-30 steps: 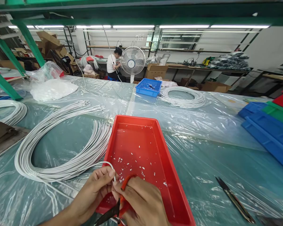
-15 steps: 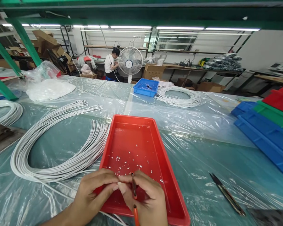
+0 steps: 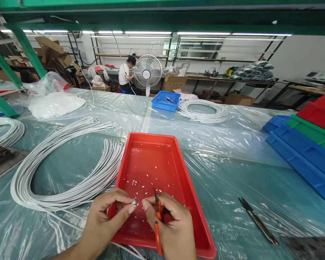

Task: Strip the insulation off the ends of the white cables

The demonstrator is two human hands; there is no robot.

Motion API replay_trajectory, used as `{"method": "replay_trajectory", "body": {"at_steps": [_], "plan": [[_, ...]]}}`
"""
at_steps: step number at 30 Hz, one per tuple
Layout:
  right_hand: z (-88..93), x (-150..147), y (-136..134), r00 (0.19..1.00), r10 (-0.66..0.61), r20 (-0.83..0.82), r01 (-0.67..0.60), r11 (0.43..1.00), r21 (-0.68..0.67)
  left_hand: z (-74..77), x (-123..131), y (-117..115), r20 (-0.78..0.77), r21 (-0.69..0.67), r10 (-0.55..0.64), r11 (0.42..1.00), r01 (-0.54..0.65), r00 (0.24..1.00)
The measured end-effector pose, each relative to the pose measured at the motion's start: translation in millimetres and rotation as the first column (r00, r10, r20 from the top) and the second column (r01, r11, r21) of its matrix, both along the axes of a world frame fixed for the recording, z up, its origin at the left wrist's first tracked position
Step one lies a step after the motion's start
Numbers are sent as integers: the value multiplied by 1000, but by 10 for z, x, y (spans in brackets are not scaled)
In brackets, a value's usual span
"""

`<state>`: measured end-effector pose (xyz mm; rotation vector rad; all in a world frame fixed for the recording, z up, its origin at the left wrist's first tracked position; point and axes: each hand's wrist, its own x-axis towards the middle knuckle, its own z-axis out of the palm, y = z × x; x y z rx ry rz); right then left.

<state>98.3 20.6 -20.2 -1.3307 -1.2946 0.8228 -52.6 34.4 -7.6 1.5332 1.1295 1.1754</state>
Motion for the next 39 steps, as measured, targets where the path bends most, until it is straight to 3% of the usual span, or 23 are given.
{"method": "replay_trajectory", "body": {"at_steps": [7,12,18,22,26,28,31,32,34,36,37,39], "plan": [[121,-166,-73,979,-11,-202,11,1000,-3,-9,-1,-20,-73,242,48,970,-29,996],[191,-137,-32,992,-28,-124,30,999,13,7,25,-25,-126,342,33,940,12,992],[198,-24,77,981,147,-130,-148,989,0,87,53,60,-200,380,40,924,39,979],[268,71,91,994,83,65,-91,988,126,166,28,121,-284,271,-74,950,154,956],[339,157,74,939,171,300,-226,960,162,192,-4,115,-316,207,-166,949,239,934],[339,170,65,923,197,330,-253,958,135,150,-19,55,-279,248,-125,949,197,952],[315,146,56,936,140,321,-193,972,138,18,-7,-109,-135,313,-73,943,113,988],[309,132,54,945,104,311,-155,977,144,-36,16,-169,-75,263,-113,956,129,991],[307,105,53,957,44,287,-86,987,134,-133,92,-266,96,-21,-218,975,221,971],[314,84,53,972,41,230,-61,995,81,-193,191,-309,390,-341,-109,905,253,915],[315,77,53,983,60,174,-68,997,42,-204,238,-309,501,-419,-33,865,276,865],[300,66,53,996,88,0,-88,995,-54,-194,313,-284,628,-461,96,845,270,772]]}}
